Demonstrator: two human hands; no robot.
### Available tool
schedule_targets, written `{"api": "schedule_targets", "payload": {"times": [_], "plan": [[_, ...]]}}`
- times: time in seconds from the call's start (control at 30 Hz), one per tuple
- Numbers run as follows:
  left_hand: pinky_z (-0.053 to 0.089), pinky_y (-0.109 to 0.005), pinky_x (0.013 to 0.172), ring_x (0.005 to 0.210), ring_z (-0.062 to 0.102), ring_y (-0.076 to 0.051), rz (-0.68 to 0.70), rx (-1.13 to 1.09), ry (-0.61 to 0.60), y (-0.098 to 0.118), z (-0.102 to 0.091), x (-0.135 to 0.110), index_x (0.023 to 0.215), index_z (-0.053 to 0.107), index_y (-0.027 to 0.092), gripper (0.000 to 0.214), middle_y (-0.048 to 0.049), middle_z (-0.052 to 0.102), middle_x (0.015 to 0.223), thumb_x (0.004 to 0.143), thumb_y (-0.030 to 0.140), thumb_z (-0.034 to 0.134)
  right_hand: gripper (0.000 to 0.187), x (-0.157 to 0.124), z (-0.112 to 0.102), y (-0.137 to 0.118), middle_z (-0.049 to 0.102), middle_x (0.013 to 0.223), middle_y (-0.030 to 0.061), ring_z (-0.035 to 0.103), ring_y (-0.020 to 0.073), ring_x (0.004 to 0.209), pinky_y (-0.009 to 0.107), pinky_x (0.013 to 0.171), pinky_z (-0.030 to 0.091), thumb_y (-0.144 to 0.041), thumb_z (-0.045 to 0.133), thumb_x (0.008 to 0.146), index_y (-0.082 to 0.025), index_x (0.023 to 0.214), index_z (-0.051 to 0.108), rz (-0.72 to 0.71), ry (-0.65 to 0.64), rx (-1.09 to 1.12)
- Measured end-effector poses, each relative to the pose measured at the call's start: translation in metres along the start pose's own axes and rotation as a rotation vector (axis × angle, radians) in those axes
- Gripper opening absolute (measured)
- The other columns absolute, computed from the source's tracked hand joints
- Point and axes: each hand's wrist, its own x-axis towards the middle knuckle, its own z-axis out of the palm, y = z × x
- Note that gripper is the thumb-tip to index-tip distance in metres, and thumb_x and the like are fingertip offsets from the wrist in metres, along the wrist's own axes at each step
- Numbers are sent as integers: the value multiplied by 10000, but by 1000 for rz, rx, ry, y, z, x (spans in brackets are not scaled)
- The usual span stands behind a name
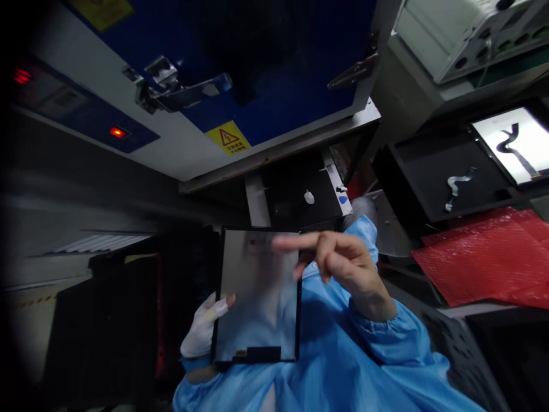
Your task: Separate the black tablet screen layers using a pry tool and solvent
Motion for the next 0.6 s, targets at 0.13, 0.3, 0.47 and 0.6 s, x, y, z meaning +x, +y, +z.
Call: {"api": "schedule_targets", "payload": {"times": [0.13, 0.3, 0.47, 0.6], "plan": [[521, -287, 547, 582, 607, -163, -36, -11, 35, 0, 1, 1, 687, 761, 165, 653, -25, 666, 652, 414, 666, 1078, 368, 20, -14, 6, 716, 1610, 57, 645, 349, 1543, 581, 1204, 593, -455, 622, 1178, -267, 869, 688, -571, 227, -576], [591, -330, 652, 764, 725, -255, 6, 57, 4, -2, -10, -2, 840, 855, 162, 598, -89, 762, 819, 540, 648, 1032, 176, 34, -51, -10, 850, 1009, 27, 800, 261, 929, 529, 1141, 508, -270, 622, 1175, -276, 1007, 673, -515, 154, -1419], [594, -350, 692, 789, 714, -260, 85, 147, 51, -1, -7, -10, 823, 835, 174, 560, -79, 727, 801, 653, 693, 960, 300, 24, -71, -36, 682, 767, 34, 634, 249, 665, 430, 659, 493, -392, 644, 1144, -311, 857, 666, -193, -60, -1199], [607, -361, 737, 815, 718, -266, 109, 214, 48, 3, -1, -14, 770, 792, 190, 544, -74, 702, 785, 706, 716, 912, 394, 9, -62, -56, 598, 662, 34, 542, 218, 558, 402, 506, 405, -463, 747, 1093, -265, 761, 672, -28, 29, -699]]}}
